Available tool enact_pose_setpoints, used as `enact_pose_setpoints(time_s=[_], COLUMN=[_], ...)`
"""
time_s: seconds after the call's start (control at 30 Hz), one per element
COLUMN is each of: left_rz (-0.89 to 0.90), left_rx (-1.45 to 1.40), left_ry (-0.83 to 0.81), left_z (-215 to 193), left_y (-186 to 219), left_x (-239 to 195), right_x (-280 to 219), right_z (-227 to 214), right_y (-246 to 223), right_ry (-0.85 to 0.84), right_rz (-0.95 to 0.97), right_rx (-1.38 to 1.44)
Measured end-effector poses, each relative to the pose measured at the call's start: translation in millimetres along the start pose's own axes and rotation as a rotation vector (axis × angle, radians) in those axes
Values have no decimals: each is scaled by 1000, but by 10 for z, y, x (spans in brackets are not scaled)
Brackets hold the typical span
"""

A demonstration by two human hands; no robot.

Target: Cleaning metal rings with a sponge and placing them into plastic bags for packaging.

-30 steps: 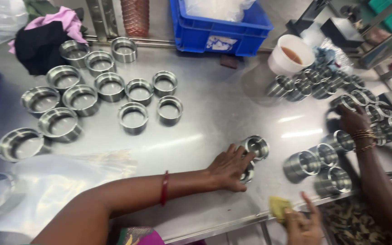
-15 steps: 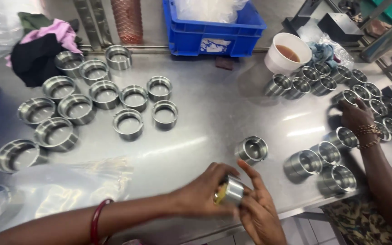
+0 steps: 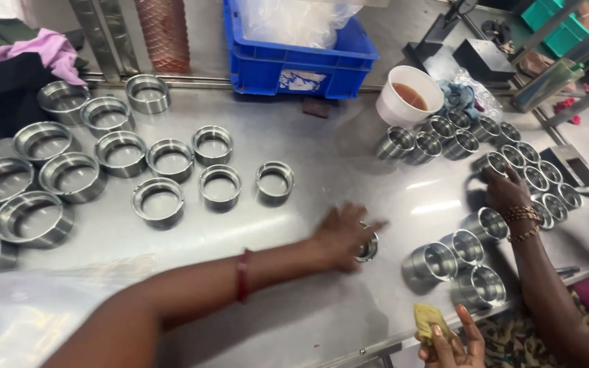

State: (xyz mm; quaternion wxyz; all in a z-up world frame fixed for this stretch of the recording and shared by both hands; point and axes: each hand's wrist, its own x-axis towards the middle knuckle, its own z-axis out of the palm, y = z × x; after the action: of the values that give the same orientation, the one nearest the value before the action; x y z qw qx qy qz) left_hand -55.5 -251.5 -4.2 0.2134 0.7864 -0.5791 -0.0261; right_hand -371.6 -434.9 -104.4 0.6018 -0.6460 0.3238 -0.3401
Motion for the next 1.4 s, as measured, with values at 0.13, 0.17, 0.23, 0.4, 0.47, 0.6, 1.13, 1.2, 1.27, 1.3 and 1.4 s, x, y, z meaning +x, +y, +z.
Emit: enact_pose_setpoints(time_s=[0.13, 0.17, 0.23, 0.4, 0.47, 0.6, 1.13, 1.2, 1.27, 1.3, 1.4], left_rz=[-96, -151, -234, -665, -147, 173, 93, 52, -23, -98, -124], left_rx=[-134, -297, -458, -1331, -902, -650, -573, -243, -149, -62, 94], left_ry=[-167, -192, -208, -380, 36, 272, 161, 72, 116, 145, 305], left_z=[212, 214, 131, -41, -58, -179, -279, -378, -273, -225, -160], left_y=[129, 113, 137, 261, 209, 233, -112, -187, -429, -558, -832], left_x=[-25, -74, -299, -1038, -1283, -1463, -1137, -898, -650, -546, -348], right_x=[-91, -103, -167, 28, 97, -84, -78, 59, 315, 423, 1483], right_z=[573, 745, 1023, 1164, 1203, 1611, 1885, 1718, 1358, 1195, -37], right_y=[-242, -288, -387, -433, -482, -947, -856, -594, -228, -26, 1509], right_ry=[-5, -32, -87, -429, -490, -633, -505, -233, -210, -177, -386], right_rz=[-4, 12, 38, 222, 334, 472, 333, 74, 60, 59, -120], right_rx=[-112, -109, -101, 193, 202, 144, 464, 228, 193, 159, -170])
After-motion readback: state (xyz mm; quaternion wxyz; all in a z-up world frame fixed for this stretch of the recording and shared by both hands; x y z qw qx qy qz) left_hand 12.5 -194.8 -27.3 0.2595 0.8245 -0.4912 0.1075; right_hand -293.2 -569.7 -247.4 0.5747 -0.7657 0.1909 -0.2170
